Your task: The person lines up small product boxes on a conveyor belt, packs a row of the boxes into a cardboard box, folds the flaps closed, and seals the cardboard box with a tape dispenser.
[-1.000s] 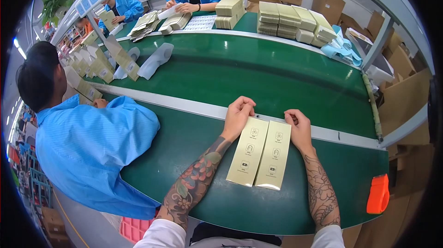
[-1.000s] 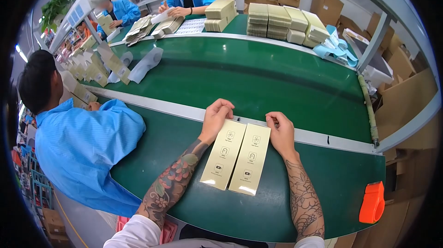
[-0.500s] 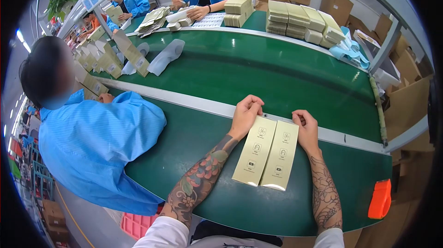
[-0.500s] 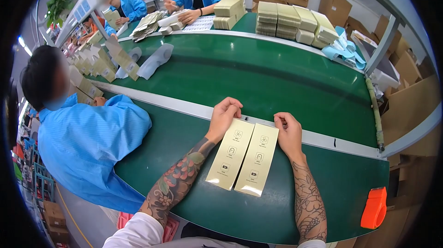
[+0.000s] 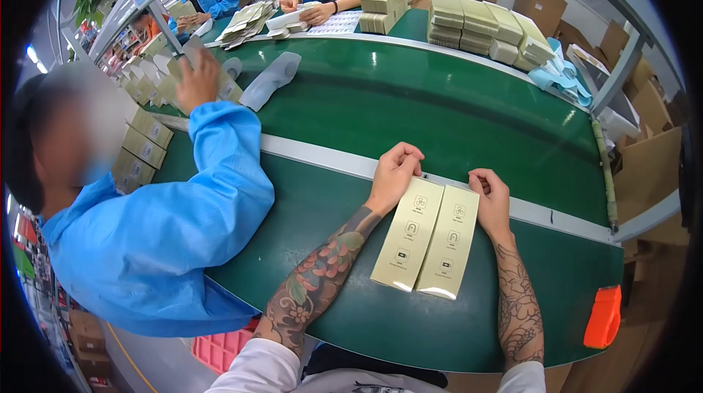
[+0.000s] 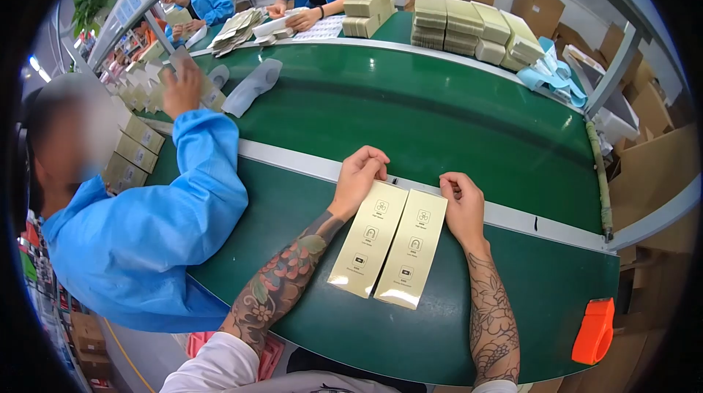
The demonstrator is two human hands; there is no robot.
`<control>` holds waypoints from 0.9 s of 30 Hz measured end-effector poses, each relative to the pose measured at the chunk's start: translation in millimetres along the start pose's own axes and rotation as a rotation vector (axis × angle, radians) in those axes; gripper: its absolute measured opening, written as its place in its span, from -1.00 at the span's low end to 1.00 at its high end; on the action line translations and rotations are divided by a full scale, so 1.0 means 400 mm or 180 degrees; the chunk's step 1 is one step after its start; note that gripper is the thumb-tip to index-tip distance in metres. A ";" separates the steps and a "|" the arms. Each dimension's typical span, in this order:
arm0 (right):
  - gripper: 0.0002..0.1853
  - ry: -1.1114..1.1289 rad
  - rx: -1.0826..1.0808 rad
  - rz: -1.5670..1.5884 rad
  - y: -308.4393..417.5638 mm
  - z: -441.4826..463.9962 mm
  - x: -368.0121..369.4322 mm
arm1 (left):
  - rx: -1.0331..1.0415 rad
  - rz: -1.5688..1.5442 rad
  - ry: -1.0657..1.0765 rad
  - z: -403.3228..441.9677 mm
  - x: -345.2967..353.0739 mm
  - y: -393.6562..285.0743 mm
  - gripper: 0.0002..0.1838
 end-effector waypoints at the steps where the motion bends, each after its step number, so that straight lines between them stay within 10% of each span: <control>1: -0.86 -0.0008 -0.0019 0.0015 -0.002 0.000 0.001 | 0.0003 -0.0001 0.0004 0.000 0.000 0.002 -0.87; 27: -0.85 -0.0036 -0.0178 0.0006 0.000 -0.001 0.006 | 0.0052 -0.0035 0.0025 0.006 -0.005 0.009 -0.88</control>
Point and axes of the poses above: each hand's wrist, its own z-axis towards the middle knuckle, its own x-axis out of the palm, y = z × x, the point moved 2 cm from there along z, towards the middle knuckle, and after that the axes turned 15 degrees about -x, right-handed, at the moved point
